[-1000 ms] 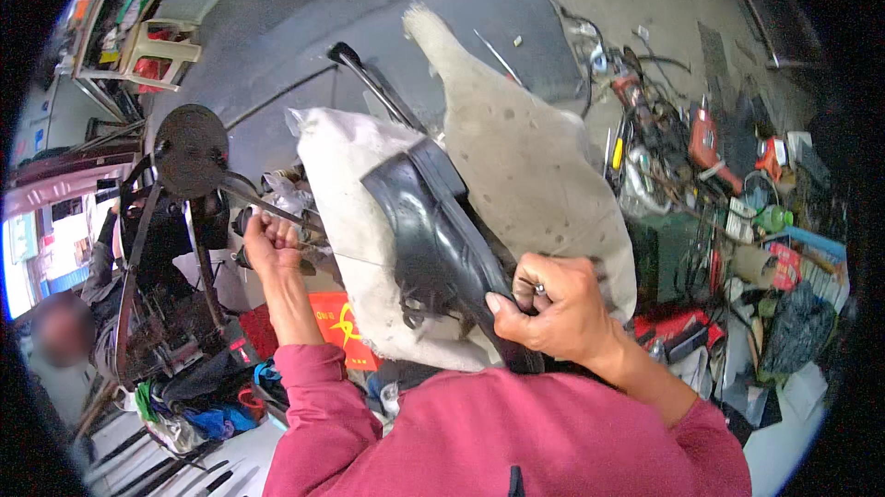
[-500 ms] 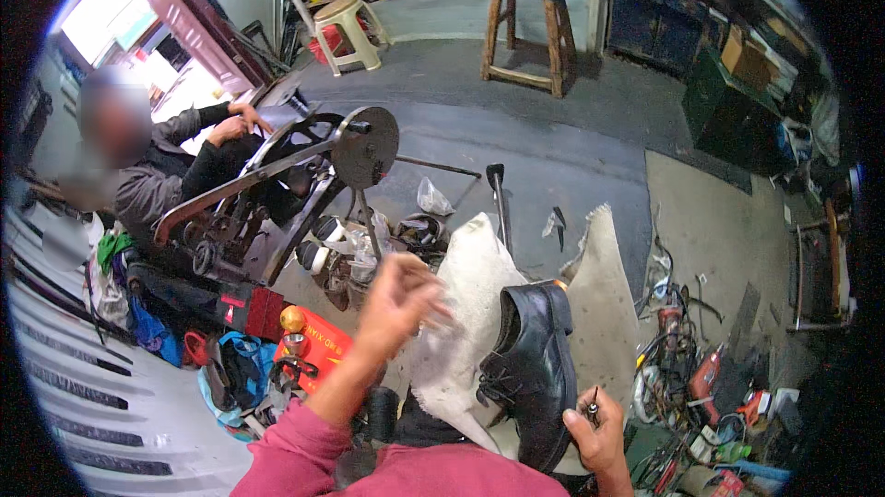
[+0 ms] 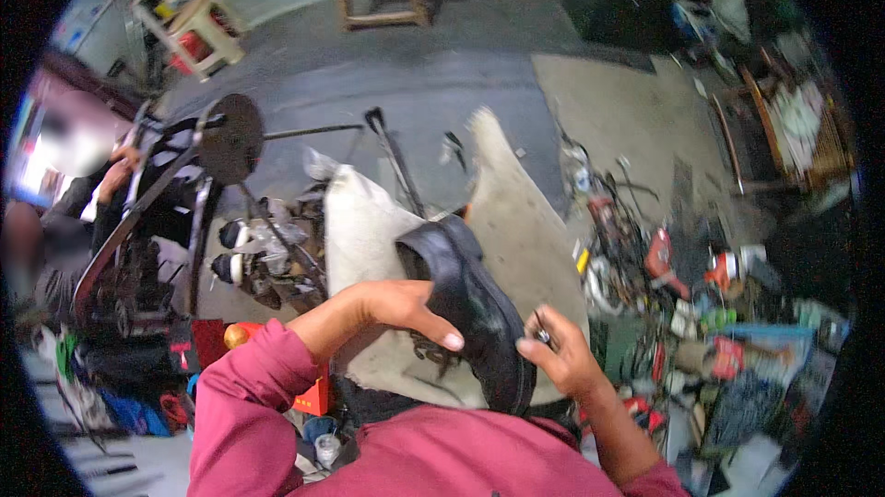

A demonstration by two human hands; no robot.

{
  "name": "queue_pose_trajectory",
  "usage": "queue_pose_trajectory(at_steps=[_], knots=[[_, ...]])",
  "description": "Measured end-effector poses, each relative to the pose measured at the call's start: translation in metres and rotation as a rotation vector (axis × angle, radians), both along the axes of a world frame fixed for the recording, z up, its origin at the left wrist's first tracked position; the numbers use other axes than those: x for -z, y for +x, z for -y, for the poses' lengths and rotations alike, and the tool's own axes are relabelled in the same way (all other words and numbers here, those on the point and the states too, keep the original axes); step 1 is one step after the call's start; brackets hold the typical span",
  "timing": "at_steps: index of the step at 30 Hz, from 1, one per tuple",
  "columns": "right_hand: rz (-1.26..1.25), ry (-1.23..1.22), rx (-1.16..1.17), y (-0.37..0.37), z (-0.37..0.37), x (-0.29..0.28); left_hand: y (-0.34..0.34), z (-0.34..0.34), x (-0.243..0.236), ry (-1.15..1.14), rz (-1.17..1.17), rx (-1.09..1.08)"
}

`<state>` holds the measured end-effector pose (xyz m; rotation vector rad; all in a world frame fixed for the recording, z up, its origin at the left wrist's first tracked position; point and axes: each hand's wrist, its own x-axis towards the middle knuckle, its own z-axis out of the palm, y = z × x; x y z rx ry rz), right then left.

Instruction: The person uses a hand sewing awl and thread to stitch the upper of a black shoe. They repeatedly pierce the leather and pull the thread through while holding the shoe on a padded surface.

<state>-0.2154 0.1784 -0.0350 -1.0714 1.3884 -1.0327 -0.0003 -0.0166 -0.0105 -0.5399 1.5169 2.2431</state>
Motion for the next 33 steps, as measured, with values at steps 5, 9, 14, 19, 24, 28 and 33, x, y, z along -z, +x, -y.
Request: queue_pose_trajectory(at_steps=[5, 9, 14, 19, 24, 28, 33], knots=[[0.062, 0.006, 0.024, 0.003, 0.000, -0.002, 0.002, -0.033, 0.010, 0.392, -0.064, -0.287], [0.153, 0.020, 0.022, 0.006, 0.005, -0.018, -0.003, -0.056, 0.010, 0.181, -0.102, -0.490], [0.145, 0.010, 0.047, -0.017, 0.013, -0.026, -0.003, -0.060, 0.015, 0.136, -0.105, -0.693], [-0.735, -0.212, 0.440, -0.065, 0.013, -0.029, 0.004, -0.059, 0.027, 0.127, -0.130, -0.753], [-0.315, -0.163, 0.089, -0.029, -0.029, -0.037, 0.010, -0.061, 0.036, 0.050, -0.114, -0.805], [0.076, -0.114, 0.021, 0.004, -0.041, -0.026, 0.011, -0.063, 0.039, 0.039, -0.057, -0.837], [0.087, -0.146, 0.020, 0.001, -0.036, -0.021, 0.009, -0.061, 0.042, 0.039, -0.021, -0.818]])
